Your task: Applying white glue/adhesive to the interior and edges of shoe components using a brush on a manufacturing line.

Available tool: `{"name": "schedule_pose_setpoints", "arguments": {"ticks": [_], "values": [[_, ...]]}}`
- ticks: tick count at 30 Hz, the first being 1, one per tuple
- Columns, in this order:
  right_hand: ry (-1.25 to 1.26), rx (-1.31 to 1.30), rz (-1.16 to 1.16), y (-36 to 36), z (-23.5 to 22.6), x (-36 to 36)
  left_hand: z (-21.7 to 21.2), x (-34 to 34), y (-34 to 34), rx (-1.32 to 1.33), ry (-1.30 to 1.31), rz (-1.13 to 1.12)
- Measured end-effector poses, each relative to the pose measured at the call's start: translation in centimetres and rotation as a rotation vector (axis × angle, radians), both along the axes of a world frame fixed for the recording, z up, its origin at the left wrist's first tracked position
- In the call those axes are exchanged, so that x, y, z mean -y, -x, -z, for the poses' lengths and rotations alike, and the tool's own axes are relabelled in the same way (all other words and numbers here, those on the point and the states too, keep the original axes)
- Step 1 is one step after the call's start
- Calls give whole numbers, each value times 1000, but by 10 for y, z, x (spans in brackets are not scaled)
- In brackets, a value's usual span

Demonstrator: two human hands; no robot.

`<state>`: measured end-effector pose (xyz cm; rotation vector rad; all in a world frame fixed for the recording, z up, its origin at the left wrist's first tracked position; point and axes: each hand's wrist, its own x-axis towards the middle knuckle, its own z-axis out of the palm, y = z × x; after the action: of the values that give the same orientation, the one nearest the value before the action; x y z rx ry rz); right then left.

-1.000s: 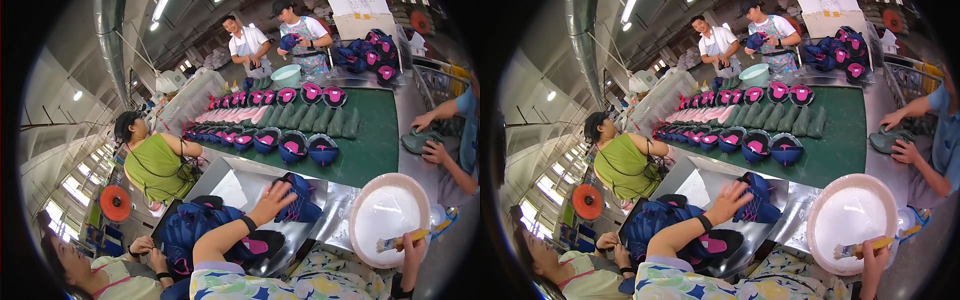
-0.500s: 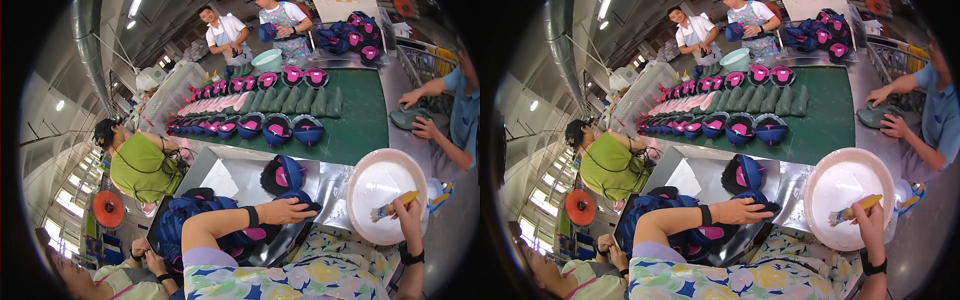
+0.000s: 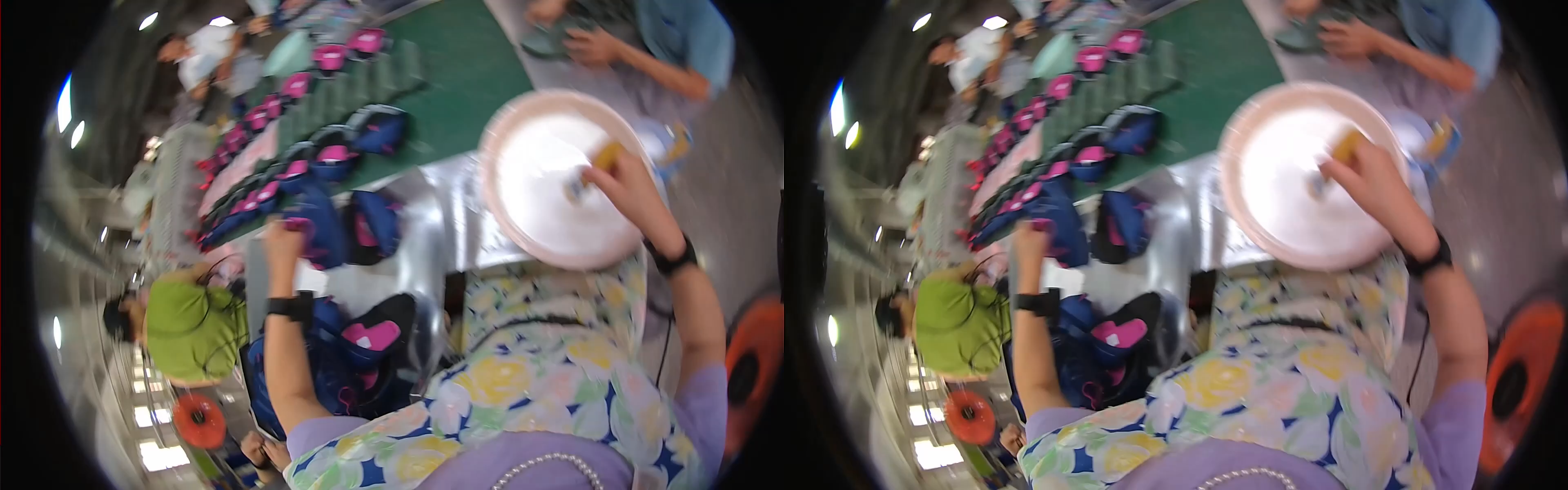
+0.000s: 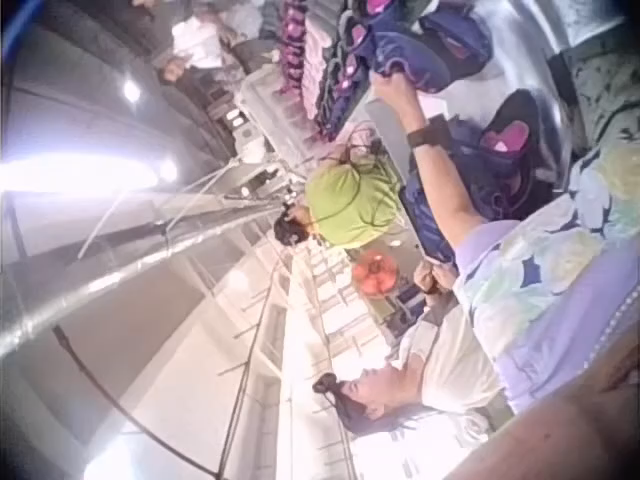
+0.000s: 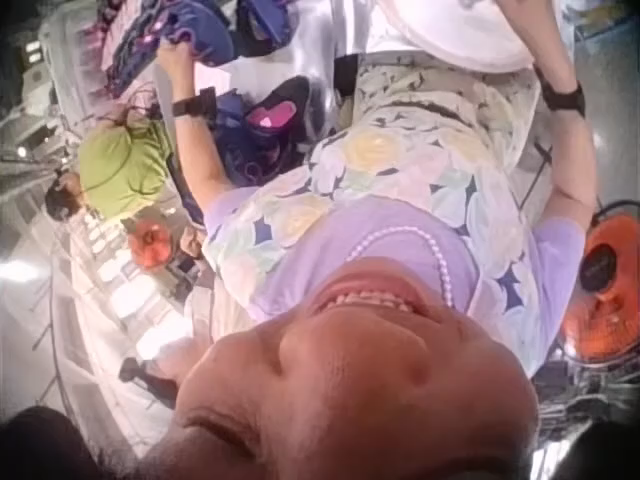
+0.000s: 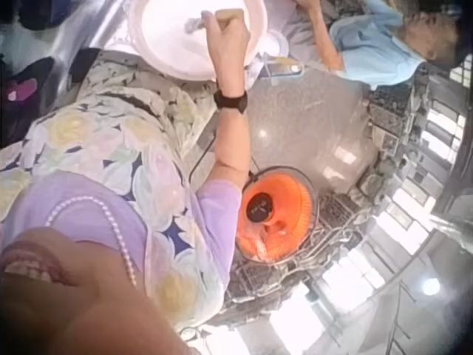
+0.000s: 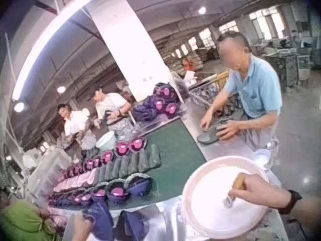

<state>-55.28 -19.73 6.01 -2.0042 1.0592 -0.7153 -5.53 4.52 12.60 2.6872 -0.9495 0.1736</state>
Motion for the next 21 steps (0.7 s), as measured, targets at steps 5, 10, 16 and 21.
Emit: {"name": "schedule_pose_setpoints", "arguments": {"ticks": [5, 10, 16, 21], "values": [[-16, 137, -182, -61, 9, -15, -6, 26, -82, -658, 675, 18], [52, -130, -466, -59, 19, -26, 26, 60, 36, -1075, 641, 424], [189, -13, -218, -6, -4, 15, 26, 89, 88, -1933, 569, 598], [135, 373, -219, -18, -46, 22, 30, 137, 129, -1630, 417, 784]]}}
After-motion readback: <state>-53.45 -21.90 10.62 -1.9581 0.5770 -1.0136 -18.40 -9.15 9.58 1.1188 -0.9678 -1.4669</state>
